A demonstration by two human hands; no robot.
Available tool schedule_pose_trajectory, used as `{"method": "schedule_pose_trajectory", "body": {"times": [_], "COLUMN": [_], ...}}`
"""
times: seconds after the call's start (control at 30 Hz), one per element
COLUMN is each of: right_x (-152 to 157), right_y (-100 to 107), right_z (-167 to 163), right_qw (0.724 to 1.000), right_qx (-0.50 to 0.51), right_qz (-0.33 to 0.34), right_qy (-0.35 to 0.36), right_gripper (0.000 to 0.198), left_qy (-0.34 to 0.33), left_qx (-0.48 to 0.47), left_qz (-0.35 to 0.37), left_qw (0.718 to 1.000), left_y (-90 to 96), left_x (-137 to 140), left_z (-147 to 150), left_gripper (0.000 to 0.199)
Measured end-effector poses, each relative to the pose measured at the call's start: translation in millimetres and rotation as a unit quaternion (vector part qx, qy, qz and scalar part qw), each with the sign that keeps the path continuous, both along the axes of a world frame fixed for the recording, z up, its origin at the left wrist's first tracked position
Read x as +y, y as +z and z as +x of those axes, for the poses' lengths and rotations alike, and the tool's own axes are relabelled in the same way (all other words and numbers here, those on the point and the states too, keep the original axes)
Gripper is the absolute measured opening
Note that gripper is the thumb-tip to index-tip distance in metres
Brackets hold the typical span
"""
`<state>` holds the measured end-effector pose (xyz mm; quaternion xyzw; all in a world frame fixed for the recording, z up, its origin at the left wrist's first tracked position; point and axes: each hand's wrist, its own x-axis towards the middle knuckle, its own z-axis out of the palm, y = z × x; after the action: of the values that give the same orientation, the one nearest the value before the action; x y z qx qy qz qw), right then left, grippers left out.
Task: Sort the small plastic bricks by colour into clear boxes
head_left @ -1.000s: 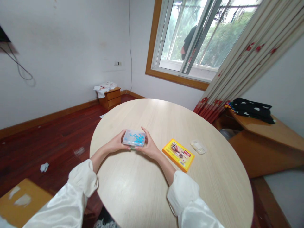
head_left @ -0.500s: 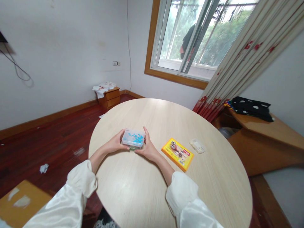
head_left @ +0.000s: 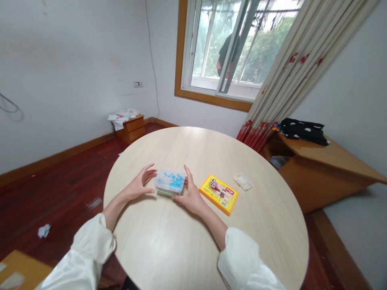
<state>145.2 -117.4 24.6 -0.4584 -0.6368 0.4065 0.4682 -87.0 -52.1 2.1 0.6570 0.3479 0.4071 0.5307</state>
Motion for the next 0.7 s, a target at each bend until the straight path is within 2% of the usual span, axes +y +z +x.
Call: {"method": "schedule_pose_trajectory", "body": {"times": [0.13, 0.3, 0.37, 0.53, 0.7], "right_x": [-13.7, -32.0, -36.9, -41.2, -42.8], "right_y": [10.5, 21.2, 22.5, 16.5, 6.0], "right_z": [23.3, 68.2, 87.6, 127.6, 145.6], "right_qw": [0.999, 0.994, 0.992, 0.980, 0.973], "right_qx": [0.031, 0.053, 0.062, 0.023, 0.007], "right_qz": [-0.002, -0.014, -0.010, 0.015, 0.022], "right_qy": [-0.039, -0.096, -0.112, -0.199, -0.228], "right_gripper": [0.110, 0.111, 0.112, 0.110, 0.109], "left_qy": [0.010, 0.049, 0.060, 0.085, 0.096], "left_qx": [-0.002, 0.043, 0.062, 0.096, 0.120], "left_qz": [-0.011, -0.019, -0.023, -0.009, 0.011], "left_qw": [1.000, 0.998, 0.996, 0.992, 0.988], "left_y": [-1.0, 3.7, 6.3, 12.0, 12.0], "left_x": [-0.6, -2.9, -3.0, -3.5, -3.6], "left_z": [-0.4, 2.9, 4.5, 6.7, 6.3], "left_gripper": [0.103, 0.061, 0.050, 0.044, 0.043]}}
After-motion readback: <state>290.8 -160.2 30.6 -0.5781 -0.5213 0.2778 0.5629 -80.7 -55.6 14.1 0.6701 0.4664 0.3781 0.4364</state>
